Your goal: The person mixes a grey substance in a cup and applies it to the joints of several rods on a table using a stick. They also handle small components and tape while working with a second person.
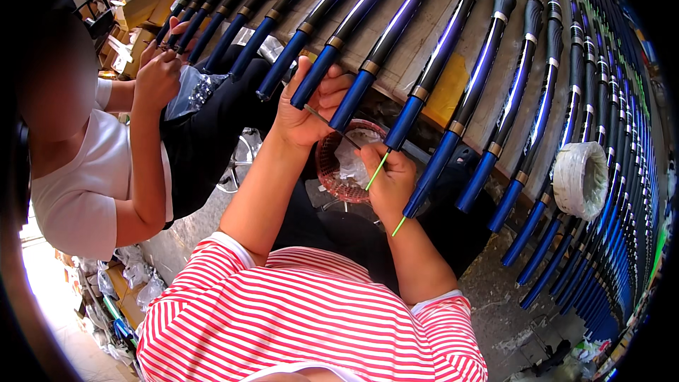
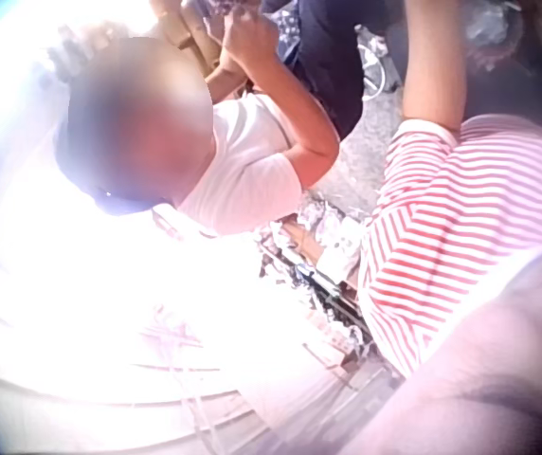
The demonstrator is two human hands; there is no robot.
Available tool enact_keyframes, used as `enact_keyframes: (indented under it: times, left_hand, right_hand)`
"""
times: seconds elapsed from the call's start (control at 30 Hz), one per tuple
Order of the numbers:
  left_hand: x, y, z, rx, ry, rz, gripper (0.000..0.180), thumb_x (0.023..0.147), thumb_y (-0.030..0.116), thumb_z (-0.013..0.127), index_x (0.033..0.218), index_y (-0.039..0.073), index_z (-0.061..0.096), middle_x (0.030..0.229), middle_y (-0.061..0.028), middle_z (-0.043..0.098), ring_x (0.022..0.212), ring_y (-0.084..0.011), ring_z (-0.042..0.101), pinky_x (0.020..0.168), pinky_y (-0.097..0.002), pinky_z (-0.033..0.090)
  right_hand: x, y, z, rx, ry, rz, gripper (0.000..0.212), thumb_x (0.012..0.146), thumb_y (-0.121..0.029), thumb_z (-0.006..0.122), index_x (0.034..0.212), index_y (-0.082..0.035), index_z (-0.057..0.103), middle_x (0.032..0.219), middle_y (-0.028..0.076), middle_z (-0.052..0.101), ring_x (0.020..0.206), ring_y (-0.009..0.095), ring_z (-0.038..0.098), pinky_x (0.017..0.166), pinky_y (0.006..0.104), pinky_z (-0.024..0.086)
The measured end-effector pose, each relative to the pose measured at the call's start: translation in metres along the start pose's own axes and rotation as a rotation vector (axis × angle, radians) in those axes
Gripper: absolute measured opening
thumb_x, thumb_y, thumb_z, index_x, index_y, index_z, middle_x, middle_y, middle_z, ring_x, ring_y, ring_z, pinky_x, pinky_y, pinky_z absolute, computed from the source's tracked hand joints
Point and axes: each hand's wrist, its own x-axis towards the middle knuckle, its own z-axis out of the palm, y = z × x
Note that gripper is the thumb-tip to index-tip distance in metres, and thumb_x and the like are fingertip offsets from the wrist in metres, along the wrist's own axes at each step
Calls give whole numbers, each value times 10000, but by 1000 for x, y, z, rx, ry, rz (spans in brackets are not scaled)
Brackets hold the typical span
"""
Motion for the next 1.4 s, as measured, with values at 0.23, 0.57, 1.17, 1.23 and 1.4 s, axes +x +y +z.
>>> enact_keyframes:
  times: [0.23,0.57,1.17,1.23,1.4]
  left_hand:
    - [1,3,-9,22,-109,-6,428,852,392,521,1019,-2,541,706,3,439,608,-93,391,637,-259,425]
    - [0,3,-5,-15,-134,-26,379,872,287,498,1088,-24,515,777,-24,528,547,-76,396,670,-270,445]
    - [-3,7,-9,-90,-97,-54,417,875,258,494,1124,-73,446,814,-103,570,541,-74,423,380,-166,316]
    - [-3,6,-7,-94,-110,-57,415,875,251,491,1126,-77,444,804,-99,566,539,-71,427,375,-167,315]
    - [-2,4,-12,-105,-109,-41,431,877,259,491,1139,-79,437,802,-93,559,529,-68,425,371,-170,317]
  right_hand:
    - [1,1,2,20,2,-4,170,829,-142,611,804,25,632,750,47,644,686,55,530,636,201,417]
    - [2,4,2,49,2,-28,171,827,-149,616,796,18,633,738,25,633,657,40,497,606,193,397]
    - [2,5,5,3,1,-114,180,836,-164,601,810,14,597,691,4,571,549,28,405,506,187,310]
    - [2,5,5,16,5,-97,166,828,-151,611,807,14,608,705,9,589,586,33,438,540,188,341]
    - [2,2,4,44,11,-55,128,811,-113,630,804,15,632,736,20,627,662,44,505,608,188,401]
